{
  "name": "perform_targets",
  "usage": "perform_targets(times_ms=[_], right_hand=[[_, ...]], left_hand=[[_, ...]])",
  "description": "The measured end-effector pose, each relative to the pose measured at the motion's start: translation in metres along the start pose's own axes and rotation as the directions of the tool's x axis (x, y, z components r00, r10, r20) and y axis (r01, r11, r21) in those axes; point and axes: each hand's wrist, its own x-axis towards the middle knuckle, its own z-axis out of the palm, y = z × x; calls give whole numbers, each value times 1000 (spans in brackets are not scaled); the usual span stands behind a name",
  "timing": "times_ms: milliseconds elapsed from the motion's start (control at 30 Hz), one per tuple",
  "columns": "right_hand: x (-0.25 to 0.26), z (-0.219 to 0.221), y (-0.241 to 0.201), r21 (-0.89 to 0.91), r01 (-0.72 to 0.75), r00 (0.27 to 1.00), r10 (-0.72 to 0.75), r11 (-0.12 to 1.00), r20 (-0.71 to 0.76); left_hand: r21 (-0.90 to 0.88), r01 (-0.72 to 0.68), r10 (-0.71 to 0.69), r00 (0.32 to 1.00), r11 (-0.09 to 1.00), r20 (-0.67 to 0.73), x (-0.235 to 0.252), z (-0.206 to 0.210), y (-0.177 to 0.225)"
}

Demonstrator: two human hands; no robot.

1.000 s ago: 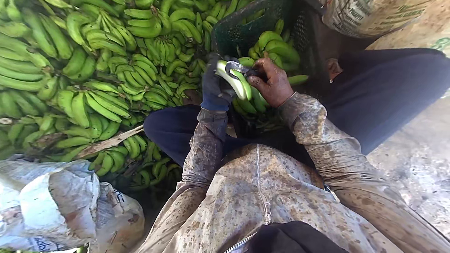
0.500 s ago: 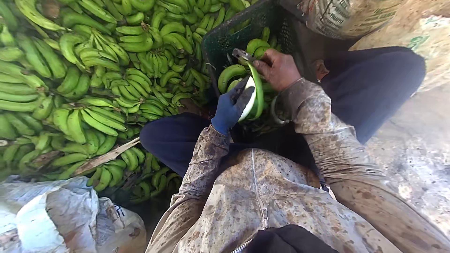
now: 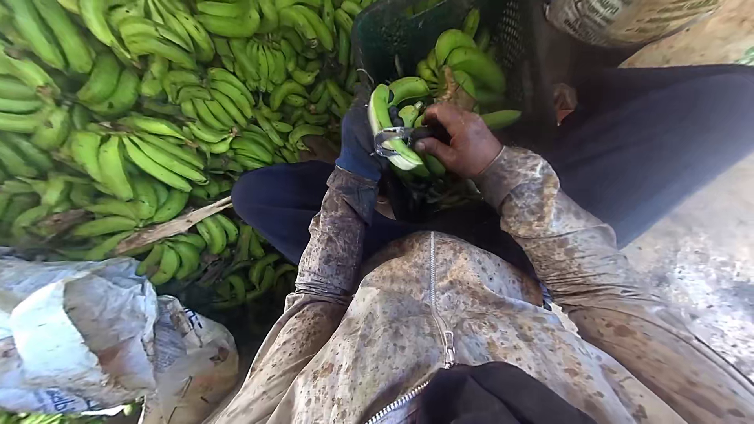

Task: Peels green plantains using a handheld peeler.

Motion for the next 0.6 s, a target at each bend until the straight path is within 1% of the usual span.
perform_targets(times_ms=[33, 67, 100, 133, 167, 200, 233, 267, 333, 367, 433, 500, 533, 600], right_hand=[[6, 20, 27, 142, 150, 975, -123, 978, -184], [11, 25, 38, 208, 159, 972, -115, 965, -206], [15, 23, 40, 240, 81, 982, -35, 967, -187], [20, 18, 41, 249, -40, 984, 81, 968, -158], [25, 12, 44, 246, -165, 971, 201, 955, -129], [29, 5, 46, 238, -266, 950, 297, 934, -101], [31, 0, 49, 234, -322, 933, 350, 917, -87], [30, -3, 51, 232, -332, 927, 362, 914, -99], [20, -2, 51, 261, -269, 942, 310, 927, -129], [13, 0, 50, 274, -204, 960, 247, 940, -134], [0, 8, 45, 298, -16, 989, 58, 954, -133], [-7, 17, 37, 301, 144, 986, -112, 943, -121], [-6, 22, 34, 291, 182, 982, -157, 939, -106], [2, 29, 33, 287, 184, 982, -165, 940, -88]], left_hand=[[63, -50, 50, 999, 997, -3, -4, 5, -8], [129, -102, 101, 995, 986, 20, -7, 6, -14], [234, -162, 154, 987, 959, 55, -12, 5, -20], [339, -198, 177, 980, 920, 92, -17, 5, -22], [424, -214, 168, 975, 880, 142, -24, 6, -23], [470, -203, 146, 977, 859, 155, -31, 6, -21], [426, -154, 107, 985, 891, 133, -34, 7, -20], [354, -104, 53, 987, 930, 149, -34, 5, -15], [180, -29, -8, 980, 983, 198, -26, -5, 0], [85, -15, -4, 974, 996, 225, -20, -13, 7], [-51, -41, 52, 967, 998, 249, -8, -25, 18], [-78, -41, 57, 974, 996, 218, 0, -28, 20], [-35, -50, 56, 980, 998, 190, 0, -23, 17], [79, -45, 33, 989, 996, 147, -4, -12, 5]])
